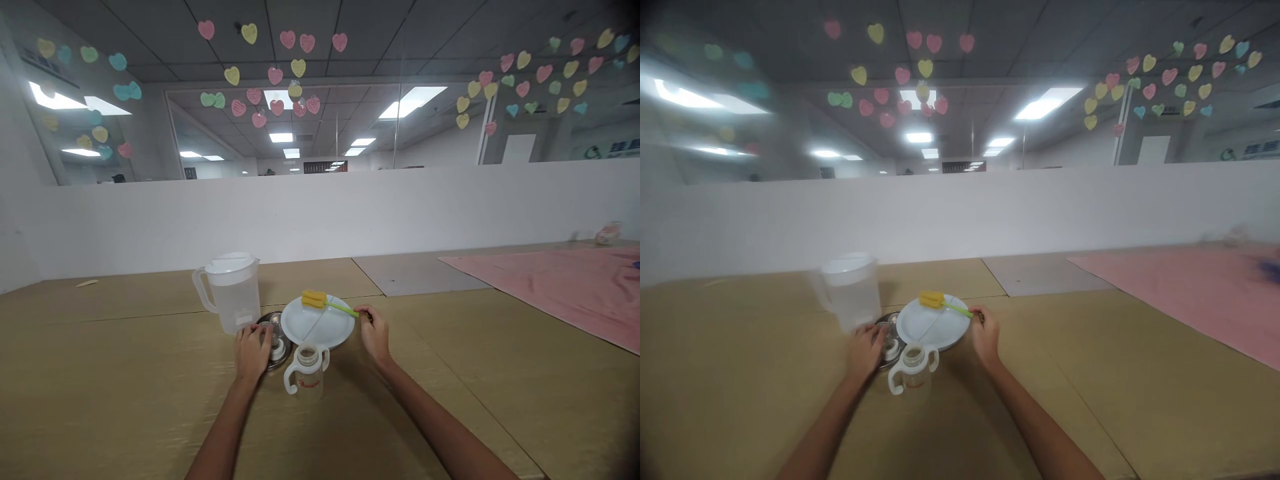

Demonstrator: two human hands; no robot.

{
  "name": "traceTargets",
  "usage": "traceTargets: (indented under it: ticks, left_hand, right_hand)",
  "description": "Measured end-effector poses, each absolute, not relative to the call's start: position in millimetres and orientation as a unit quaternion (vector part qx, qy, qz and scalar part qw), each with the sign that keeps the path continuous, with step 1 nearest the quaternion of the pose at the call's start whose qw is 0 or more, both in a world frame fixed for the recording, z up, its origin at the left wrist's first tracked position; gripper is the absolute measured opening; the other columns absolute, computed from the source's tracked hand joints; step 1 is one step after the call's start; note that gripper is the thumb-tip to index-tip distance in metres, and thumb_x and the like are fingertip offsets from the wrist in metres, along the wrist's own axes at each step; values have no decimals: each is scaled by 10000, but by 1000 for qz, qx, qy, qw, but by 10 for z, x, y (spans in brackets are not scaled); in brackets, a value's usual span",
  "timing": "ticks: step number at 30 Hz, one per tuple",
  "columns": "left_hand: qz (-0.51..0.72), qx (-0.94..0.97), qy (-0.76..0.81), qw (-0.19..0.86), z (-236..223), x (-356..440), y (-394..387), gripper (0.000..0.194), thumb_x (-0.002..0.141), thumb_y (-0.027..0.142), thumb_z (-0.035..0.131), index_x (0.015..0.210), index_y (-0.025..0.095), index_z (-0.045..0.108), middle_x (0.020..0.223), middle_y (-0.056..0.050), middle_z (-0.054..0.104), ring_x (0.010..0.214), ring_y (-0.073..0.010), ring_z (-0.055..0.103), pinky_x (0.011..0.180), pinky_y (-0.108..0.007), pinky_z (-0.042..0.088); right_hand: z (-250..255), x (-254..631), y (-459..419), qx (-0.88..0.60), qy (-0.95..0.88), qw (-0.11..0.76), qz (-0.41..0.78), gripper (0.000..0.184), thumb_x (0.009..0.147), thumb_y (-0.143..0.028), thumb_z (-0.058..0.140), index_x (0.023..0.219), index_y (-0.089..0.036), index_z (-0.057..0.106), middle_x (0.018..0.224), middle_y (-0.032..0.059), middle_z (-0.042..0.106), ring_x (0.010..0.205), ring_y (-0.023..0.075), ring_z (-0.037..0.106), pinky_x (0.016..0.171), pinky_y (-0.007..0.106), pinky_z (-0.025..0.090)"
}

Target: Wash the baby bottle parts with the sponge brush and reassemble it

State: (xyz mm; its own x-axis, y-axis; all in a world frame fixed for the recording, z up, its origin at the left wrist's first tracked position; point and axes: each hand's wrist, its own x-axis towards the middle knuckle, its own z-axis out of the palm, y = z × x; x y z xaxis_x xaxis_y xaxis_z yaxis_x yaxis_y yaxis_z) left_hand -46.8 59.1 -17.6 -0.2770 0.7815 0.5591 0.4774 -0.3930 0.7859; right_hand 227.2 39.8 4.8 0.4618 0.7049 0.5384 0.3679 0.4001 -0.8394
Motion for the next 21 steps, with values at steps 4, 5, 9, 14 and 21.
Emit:
traceTargets:
  ticks: [4, 5, 9, 14, 21]
  left_hand:
    - [592, 583, 544, 120, -255, -476, 613, 178, 626, 369, 672, 558, 213, 617, 765, -87, 622, 1088, -304, 442, 1010, -452, 211]
    - [593, 580, 546, 115, -272, -471, 615, 182, 625, 376, 674, 562, 216, 617, 779, -90, 634, 1121, -308, 426, 1020, -461, 193]
    - [552, 590, 585, 70, -301, -452, 612, 270, 675, 458, 613, 555, 216, 616, 750, -97, 670, 1115, -324, 459, 1017, -504, 179]
    - [424, 621, 660, -3, -182, -446, 545, 479, 837, 479, 355, 624, 171, 652, 814, -131, 687, 1036, -302, 522, 976, -480, 264]
    - [615, 594, 516, -47, -15, -417, 476, 396, 893, 369, 308, 1084, 145, 574, 1149, -127, 576, 1087, -223, 505, 938, -393, 385]
  right_hand:
    - [34, 2295, 417, -535, -466, 697, 104, 325, 736, -326, 397, 885, -149, 625, 840, 83, 638, 789, 215, 560, 718, 313, 409]
    - [21, 2309, 436, -538, -456, 702, 99, 343, 732, -319, 390, 908, -143, 625, 856, 88, 635, 781, 211, 562, 717, 314, 413]
    - [-65, 2385, 544, -574, -419, 697, 97, 402, 669, -283, 374, 909, -109, 647, 912, 111, 634, 774, 208, 577, 760, 334, 433]
    - [-143, 2396, 592, -650, -471, 562, 200, 432, 593, -208, 411, 922, -108, 672, 963, 110, 670, 953, 244, 584, 843, 330, 427]
    - [-124, 2357, 554, -639, -514, 536, 199, 339, 675, -264, 415, 871, -143, 664, 938, 91, 678, 890, 222, 606, 800, 318, 447]
